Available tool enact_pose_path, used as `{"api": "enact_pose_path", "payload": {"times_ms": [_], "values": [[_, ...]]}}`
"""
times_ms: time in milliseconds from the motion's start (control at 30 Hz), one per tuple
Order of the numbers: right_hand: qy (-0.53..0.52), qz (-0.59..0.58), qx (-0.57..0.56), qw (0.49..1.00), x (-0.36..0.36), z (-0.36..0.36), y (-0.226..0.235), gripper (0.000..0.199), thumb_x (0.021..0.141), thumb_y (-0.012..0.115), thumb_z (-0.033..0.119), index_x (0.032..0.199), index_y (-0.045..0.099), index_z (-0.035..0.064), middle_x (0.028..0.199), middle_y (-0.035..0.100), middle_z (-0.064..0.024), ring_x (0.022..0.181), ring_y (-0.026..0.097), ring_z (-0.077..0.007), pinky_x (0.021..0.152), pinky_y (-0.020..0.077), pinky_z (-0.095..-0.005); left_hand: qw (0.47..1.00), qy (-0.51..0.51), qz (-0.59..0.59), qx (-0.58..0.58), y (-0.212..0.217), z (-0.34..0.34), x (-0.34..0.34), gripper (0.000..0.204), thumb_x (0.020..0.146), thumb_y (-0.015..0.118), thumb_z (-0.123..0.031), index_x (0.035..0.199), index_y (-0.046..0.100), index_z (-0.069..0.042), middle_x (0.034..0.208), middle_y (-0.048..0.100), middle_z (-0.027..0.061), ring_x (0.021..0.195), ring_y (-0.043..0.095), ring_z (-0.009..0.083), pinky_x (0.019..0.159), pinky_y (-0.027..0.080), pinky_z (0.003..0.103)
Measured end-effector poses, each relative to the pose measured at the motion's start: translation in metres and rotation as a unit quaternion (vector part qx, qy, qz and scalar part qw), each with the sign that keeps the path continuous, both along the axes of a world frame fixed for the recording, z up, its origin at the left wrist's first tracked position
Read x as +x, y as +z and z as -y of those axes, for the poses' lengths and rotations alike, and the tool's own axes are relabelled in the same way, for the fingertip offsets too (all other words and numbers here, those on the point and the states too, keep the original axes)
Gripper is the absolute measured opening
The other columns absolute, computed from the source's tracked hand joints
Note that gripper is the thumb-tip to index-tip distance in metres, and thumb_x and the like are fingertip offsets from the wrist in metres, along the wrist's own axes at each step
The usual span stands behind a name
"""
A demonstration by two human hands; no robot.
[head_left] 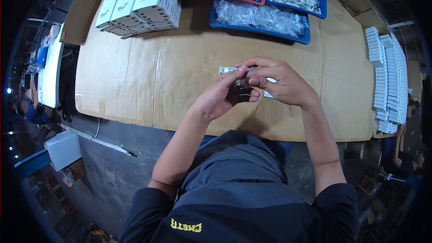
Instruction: The person removes a box from a stack, takes out a white plastic component, and places it on the table. They then retrieve a small bag of screws and a blue connector, inserting them into the component before closing it and setting the assembled unit aside.
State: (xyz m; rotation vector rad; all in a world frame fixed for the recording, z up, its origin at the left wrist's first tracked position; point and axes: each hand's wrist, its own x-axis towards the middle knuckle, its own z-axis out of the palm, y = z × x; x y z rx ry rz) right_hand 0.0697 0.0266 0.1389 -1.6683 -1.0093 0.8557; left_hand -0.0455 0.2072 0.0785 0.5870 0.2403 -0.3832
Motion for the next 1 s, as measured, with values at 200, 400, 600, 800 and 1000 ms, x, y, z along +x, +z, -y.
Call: {"api": "enact_pose_path", "payload": {"times_ms": [200, 400, 600, 800, 1000], "values": [[0.004, 0.006, 0.033, 0.999, 0.000, 0.002, -0.004, 0.029, 0.104, 0.064, 0.023, 0.107, 0.073, -0.0042, 0.130, 0.068, -0.0155, 0.112, 0.066, -0.0272, 0.096, 0.0514, -0.0367, 1.000, 0.010, -0.019, 0.000, -0.001, 0.001, -0.002, 0.044, 0.108, 0.052, -0.045, 0.125, 0.062, -0.006, 0.105, 0.072, 0.0087, 0.093, 0.074, 0.0248, 0.088, 0.059, 0.042], [-0.027, 0.002, 0.049, 0.998, 0.002, 0.004, 0.004, 0.025, 0.100, 0.068, 0.017, 0.114, 0.075, -0.0022, 0.128, 0.069, -0.0162, 0.113, 0.067, -0.0260, 0.097, 0.0519, -0.0371, 0.996, -0.004, 0.035, -0.076, 0.008, -0.003, -0.003, 0.047, 0.110, 0.041, -0.042, 0.129, 0.060, -0.003, 0.106, 0.070, 0.0109, 0.099, 0.072, 0.0347, 0.092, 0.055, 0.050], [-0.092, 0.057, 0.101, 0.989, -0.007, 0.007, 0.008, 0.018, 0.094, 0.073, 0.004, 0.110, 0.078, -0.0020, 0.116, 0.073, -0.0161, 0.106, 0.069, -0.0239, 0.090, 0.0555, -0.0354, 0.971, 0.052, 0.132, 0.191, 0.024, 0.010, -0.012, 0.041, 0.115, 0.040, -0.024, 0.134, 0.060, 0.007, 0.123, 0.070, 0.0150, 0.114, 0.071, 0.0307, 0.102, 0.054, 0.041], [-0.174, 0.123, 0.139, 0.967, -0.009, 0.008, 0.008, 0.013, 0.092, 0.075, -0.001, 0.105, 0.078, -0.0025, 0.101, 0.072, -0.0111, 0.092, 0.068, -0.0170, 0.080, 0.0547, -0.0289, 0.939, 0.149, 0.120, 0.286, 0.030, 0.013, -0.008, 0.035, 0.111, 0.053, -0.021, 0.132, 0.064, 0.005, 0.120, 0.072, 0.0104, 0.109, 0.070, 0.0178, 0.099, 0.054, 0.031], [-0.214, 0.080, 0.165, 0.960, -0.010, 0.011, 0.000, 0.012, 0.093, 0.073, -0.002, 0.104, 0.077, -0.0044, 0.100, 0.071, -0.0096, 0.089, 0.067, -0.0140, 0.077, 0.0531, -0.0259, 0.936, 0.170, 0.095, 0.293, 0.013, 0.008, -0.006, 0.024, 0.103, 0.067, -0.009, 0.122, 0.067, 0.004, 0.114, 0.073, 0.0098, 0.103, 0.071, 0.0147, 0.095, 0.056, 0.029]]}}
